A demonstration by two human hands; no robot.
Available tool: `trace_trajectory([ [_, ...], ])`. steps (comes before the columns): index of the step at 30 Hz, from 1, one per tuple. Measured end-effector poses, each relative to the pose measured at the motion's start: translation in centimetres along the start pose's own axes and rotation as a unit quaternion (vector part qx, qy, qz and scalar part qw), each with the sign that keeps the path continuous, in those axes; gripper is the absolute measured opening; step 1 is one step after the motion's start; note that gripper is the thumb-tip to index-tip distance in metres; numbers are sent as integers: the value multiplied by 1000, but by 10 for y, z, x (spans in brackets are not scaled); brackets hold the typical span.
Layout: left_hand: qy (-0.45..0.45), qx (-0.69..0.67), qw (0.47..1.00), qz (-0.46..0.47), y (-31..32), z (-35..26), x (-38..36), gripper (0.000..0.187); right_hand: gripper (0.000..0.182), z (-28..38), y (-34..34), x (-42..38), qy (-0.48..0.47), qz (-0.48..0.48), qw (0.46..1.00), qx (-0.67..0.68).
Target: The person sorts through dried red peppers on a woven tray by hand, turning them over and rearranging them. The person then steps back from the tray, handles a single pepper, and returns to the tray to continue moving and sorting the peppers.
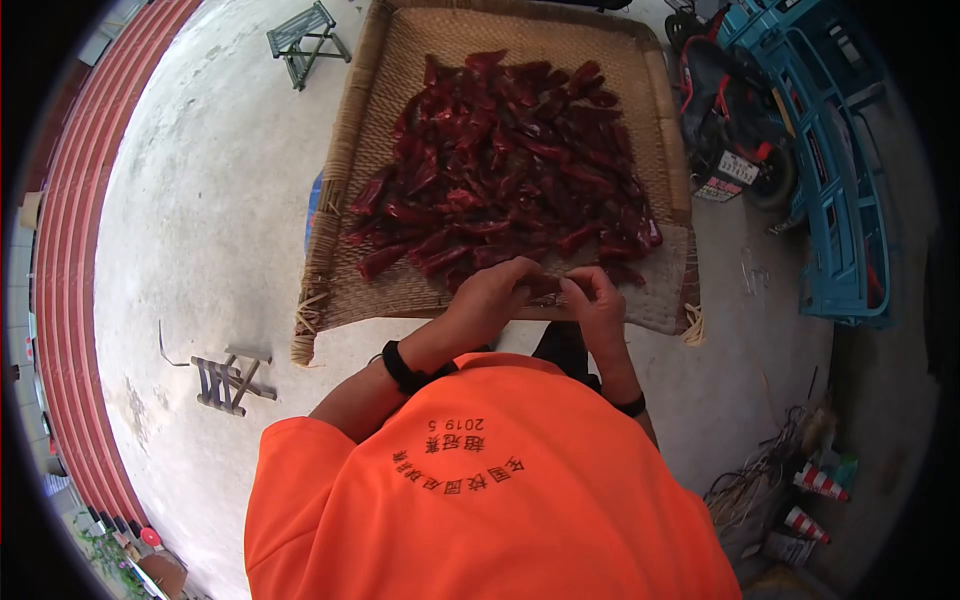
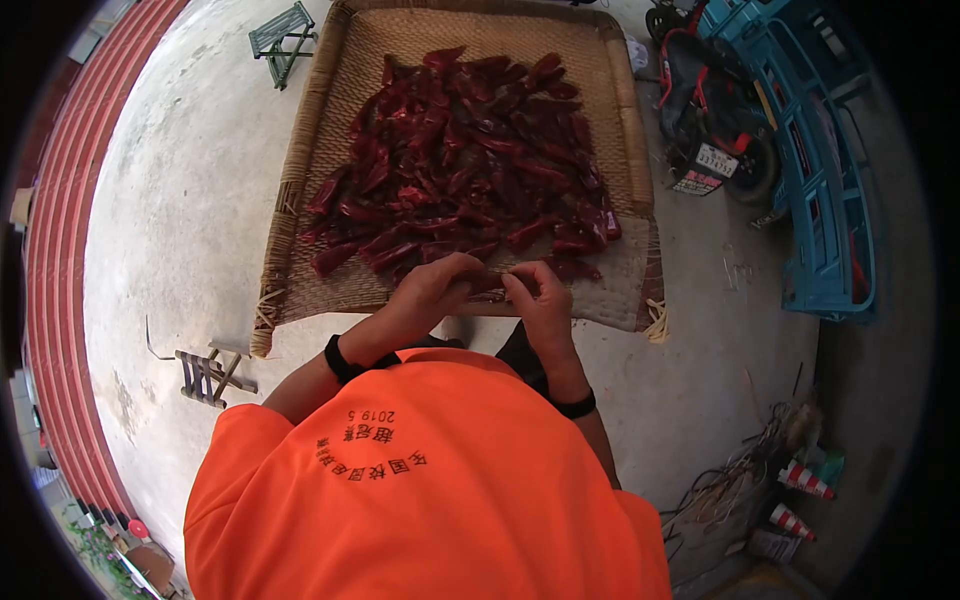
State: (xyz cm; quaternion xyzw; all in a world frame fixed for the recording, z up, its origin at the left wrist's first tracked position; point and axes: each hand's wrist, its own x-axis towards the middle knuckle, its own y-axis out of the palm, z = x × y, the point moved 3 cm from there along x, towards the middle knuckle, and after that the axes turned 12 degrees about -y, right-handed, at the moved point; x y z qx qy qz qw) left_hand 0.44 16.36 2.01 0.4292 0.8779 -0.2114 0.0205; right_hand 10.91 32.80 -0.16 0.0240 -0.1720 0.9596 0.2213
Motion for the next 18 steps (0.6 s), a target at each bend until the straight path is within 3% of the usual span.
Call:
trace_trajectory([
  [4,-4,-11,999,-52,7,0,13,30,15,-19,-16,3,9,-138,988,72],
  [9,-24,-32,996,-76,28,6,27,31,15,-17,-23,-4,38,-166,984,55],
  [12,-50,6,998,-46,37,7,35,34,15,-16,-29,-7,43,-177,982,53],
  [16,-21,30,998,-46,51,9,44,40,16,-24,-43,-8,47,-206,977,34],
  [18,-40,80,994,-56,53,6,43,45,18,-31,-55,-7,24,-208,976,-66],
])
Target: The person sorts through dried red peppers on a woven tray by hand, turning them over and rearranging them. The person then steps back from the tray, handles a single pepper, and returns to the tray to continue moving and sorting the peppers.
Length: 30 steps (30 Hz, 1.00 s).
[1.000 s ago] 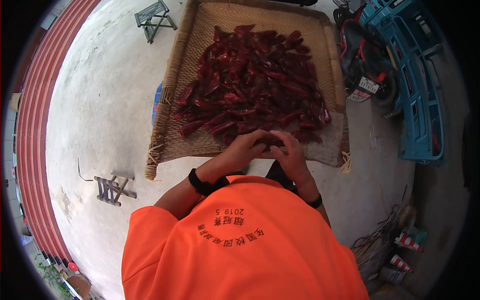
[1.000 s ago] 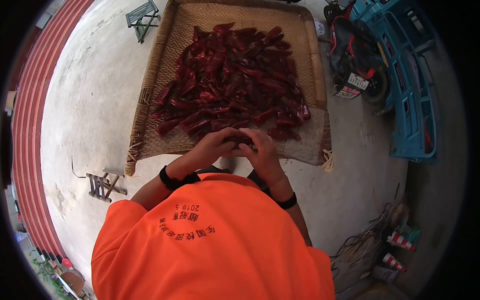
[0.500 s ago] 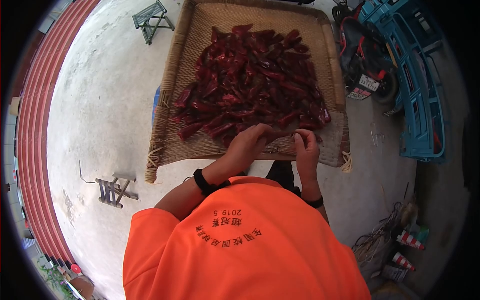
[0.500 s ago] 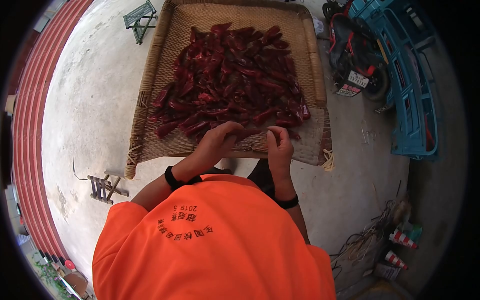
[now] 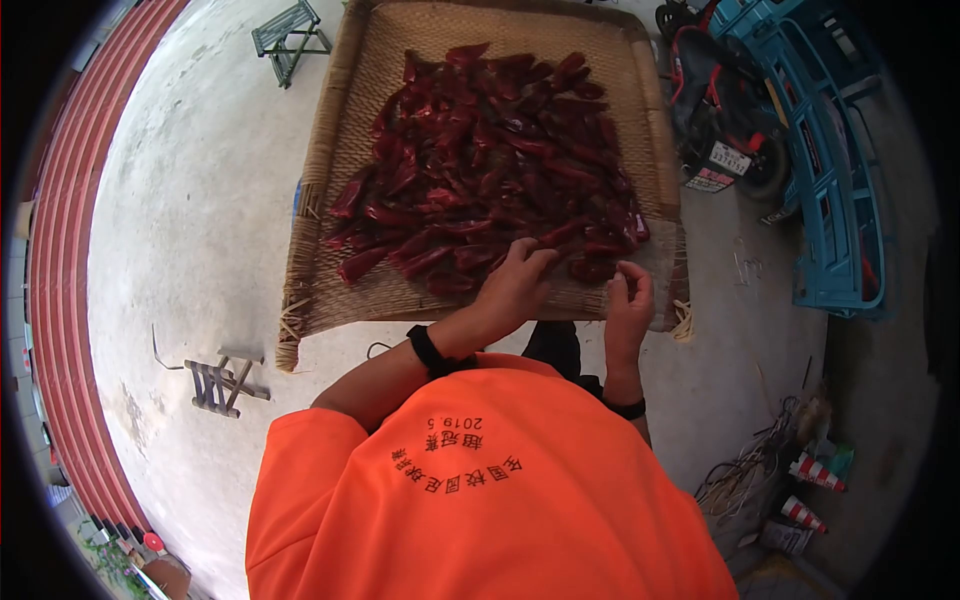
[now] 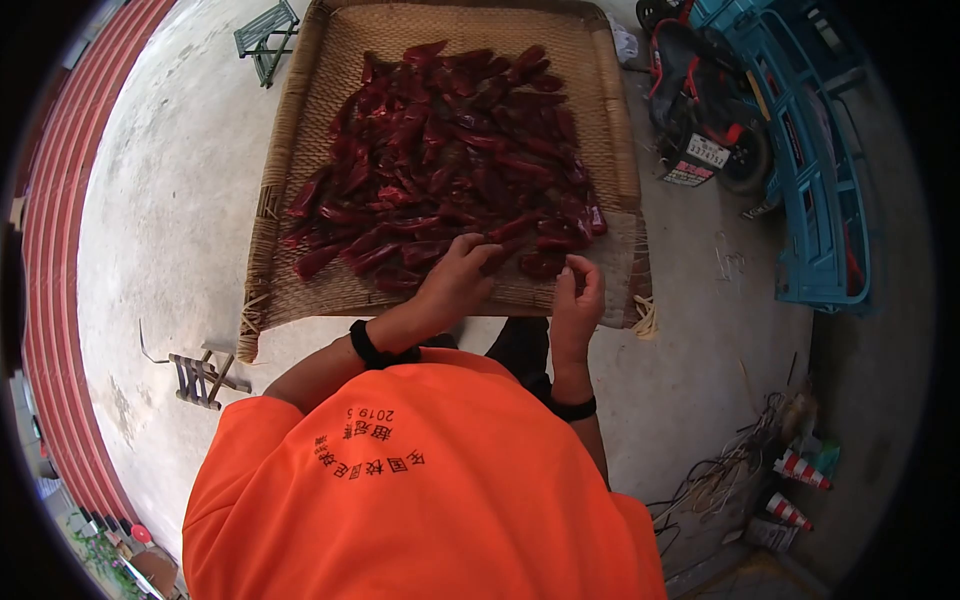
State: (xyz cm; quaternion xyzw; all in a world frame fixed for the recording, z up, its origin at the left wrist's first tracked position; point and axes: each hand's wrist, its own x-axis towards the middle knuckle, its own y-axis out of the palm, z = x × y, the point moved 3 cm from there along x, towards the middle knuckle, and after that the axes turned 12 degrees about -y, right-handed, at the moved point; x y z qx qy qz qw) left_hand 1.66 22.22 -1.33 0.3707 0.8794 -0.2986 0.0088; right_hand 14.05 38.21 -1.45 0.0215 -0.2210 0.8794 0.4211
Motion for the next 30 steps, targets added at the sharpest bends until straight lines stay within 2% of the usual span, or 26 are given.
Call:
trace_trajectory([
  [1,4,1,1000,1,-1,-1,-1,44,20,-4,-4,3,-21,-3,999,-46],
  [4,13,14,1000,4,-6,-3,-7,41,30,-12,-11,10,-81,70,966,-237],
  [7,16,30,999,4,-9,-7,-12,36,36,-11,-12,12,-156,111,922,-337],
  [10,22,26,999,4,-10,-8,-14,31,37,-21,-11,11,-187,131,894,-385],
  [16,57,30,998,1,-7,-3,-15,26,33,-28,-13,14,-165,150,898,-379],
  [18,84,22,996,3,-8,-2,-17,25,30,-26,-13,15,-172,143,899,-376],
  [30,106,-12,994,6,-17,0,-22,22,22,-16,-20,23,-235,178,906,-305],
])
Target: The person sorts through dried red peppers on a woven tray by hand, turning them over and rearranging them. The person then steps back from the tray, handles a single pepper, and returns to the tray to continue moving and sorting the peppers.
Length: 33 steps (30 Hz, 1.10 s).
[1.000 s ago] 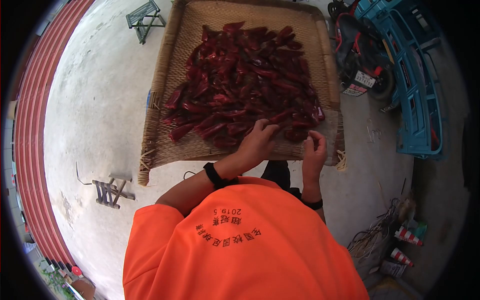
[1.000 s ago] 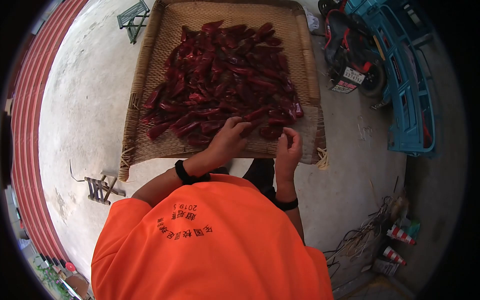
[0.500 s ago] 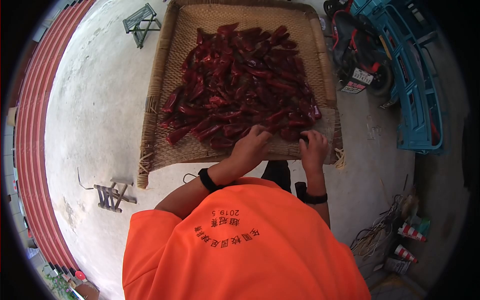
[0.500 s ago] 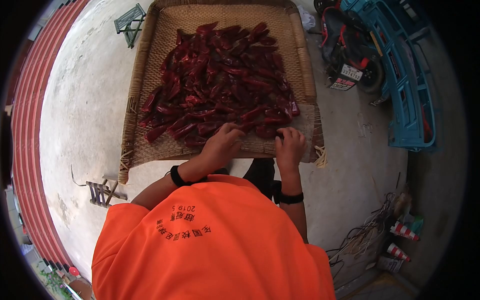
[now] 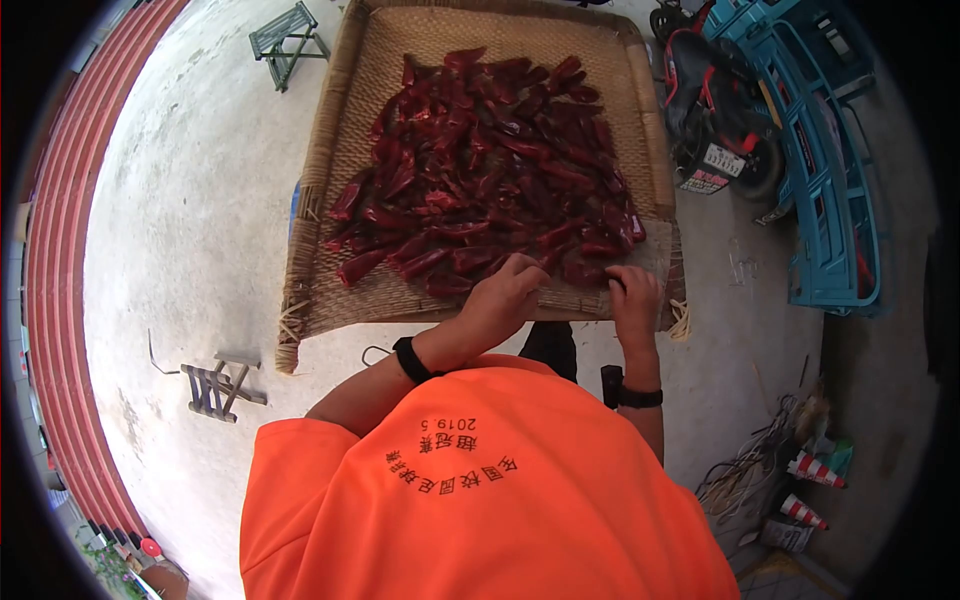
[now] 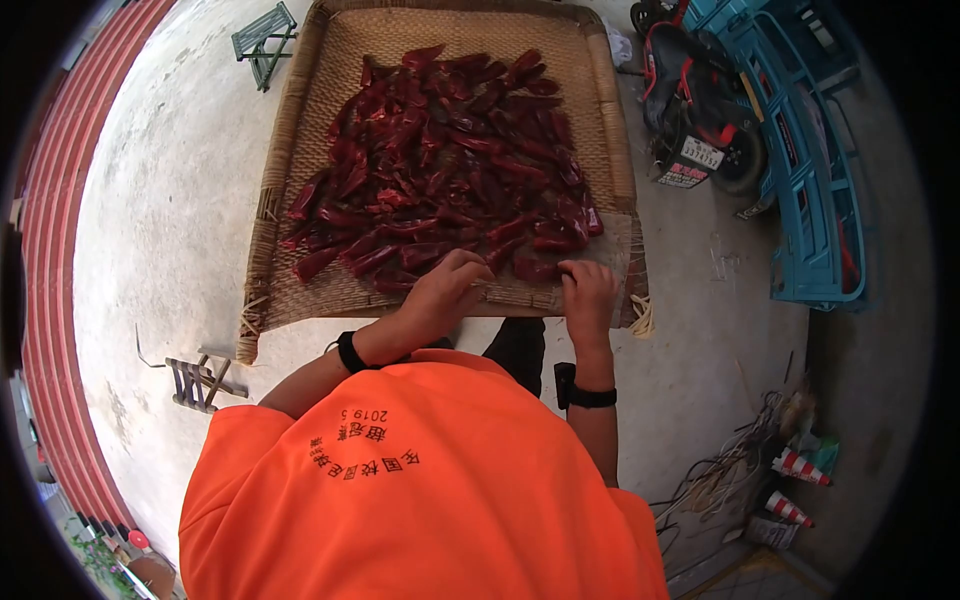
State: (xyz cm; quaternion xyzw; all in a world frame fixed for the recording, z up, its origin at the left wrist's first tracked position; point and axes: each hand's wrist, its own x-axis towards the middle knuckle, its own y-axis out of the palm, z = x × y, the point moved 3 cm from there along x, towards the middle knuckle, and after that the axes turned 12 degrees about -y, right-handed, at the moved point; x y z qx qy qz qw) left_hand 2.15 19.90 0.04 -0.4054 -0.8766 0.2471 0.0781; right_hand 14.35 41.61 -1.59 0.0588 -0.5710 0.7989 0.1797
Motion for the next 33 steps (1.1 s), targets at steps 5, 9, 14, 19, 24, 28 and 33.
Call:
trace_trajectory([
  [5,2,-7,1000,15,1,2,0,25,18,-5,-3,-8,99,-55,980,166],
  [9,23,24,999,7,5,-11,-1,38,18,-8,-2,-20,234,-98,907,337],
  [14,114,117,986,21,12,-31,-2,52,19,26,-13,-19,279,-110,785,542],
  [19,112,171,979,13,19,-23,-1,51,21,35,-5,-26,301,-113,635,702],
  [24,113,178,977,-17,25,-22,-1,47,23,37,-3,-29,314,-98,580,745],
  [28,105,171,980,-18,30,-23,0,45,25,35,-12,-27,325,-135,562,749],
  [33,41,167,983,69,32,-27,3,34,26,32,-8,-32,293,-49,710,638],
])
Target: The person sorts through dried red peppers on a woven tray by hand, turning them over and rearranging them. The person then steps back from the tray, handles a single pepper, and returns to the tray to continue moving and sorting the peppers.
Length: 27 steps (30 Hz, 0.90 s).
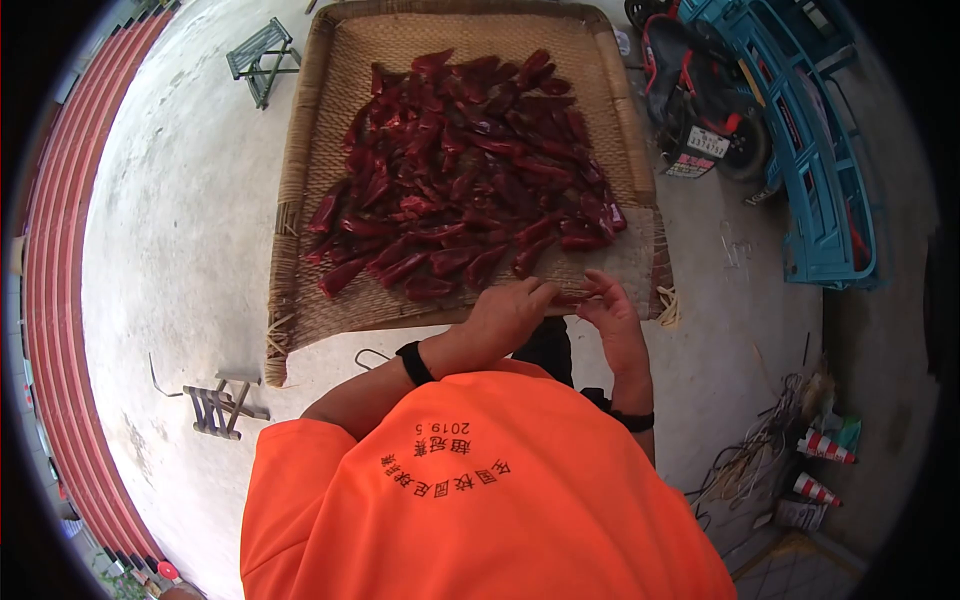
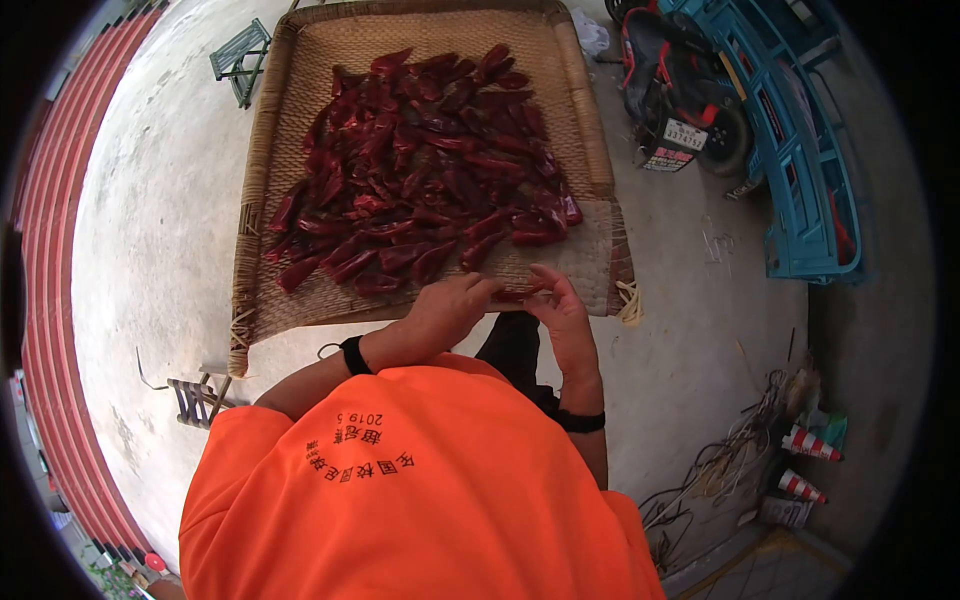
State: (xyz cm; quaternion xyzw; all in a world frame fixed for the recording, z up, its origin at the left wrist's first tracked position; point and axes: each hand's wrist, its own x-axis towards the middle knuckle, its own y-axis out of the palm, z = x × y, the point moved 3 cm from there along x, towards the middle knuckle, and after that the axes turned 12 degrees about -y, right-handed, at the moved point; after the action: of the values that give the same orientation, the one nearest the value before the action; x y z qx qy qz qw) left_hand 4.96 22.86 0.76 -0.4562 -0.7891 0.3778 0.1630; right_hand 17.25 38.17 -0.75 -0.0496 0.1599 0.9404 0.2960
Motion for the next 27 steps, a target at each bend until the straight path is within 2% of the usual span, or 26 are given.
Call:
trace_trajectory([
  [1,-8,-5,1000,0,2,0,1,32,26,-1,1,-1,-2,19,999,-47],
  [4,-26,-22,999,2,7,1,6,28,28,-9,-2,-1,-14,46,998,-45],
  [9,-33,-26,999,16,11,1,13,27,22,-3,7,3,18,-11,1000,-3],
  [13,-40,-90,995,-33,3,-5,11,30,22,-14,-8,15,9,-67,998,0],
  [15,-21,-97,993,-66,0,-2,10,32,24,-17,-14,22,21,-87,995,-34],
  [19,-16,-76,996,-40,8,7,10,32,30,-10,-12,31,32,-115,987,-112],
  [22,-16,-84,996,-25,6,9,7,29,33,8,-11,31,29,-156,928,-337],
  [25,-21,-84,996,-23,4,12,5,28,33,8,-20,35,-100,-144,821,-544],
  [27,-28,-74,997,-19,2,14,4,28,32,9,-13,39,-168,-78,782,-596],
])
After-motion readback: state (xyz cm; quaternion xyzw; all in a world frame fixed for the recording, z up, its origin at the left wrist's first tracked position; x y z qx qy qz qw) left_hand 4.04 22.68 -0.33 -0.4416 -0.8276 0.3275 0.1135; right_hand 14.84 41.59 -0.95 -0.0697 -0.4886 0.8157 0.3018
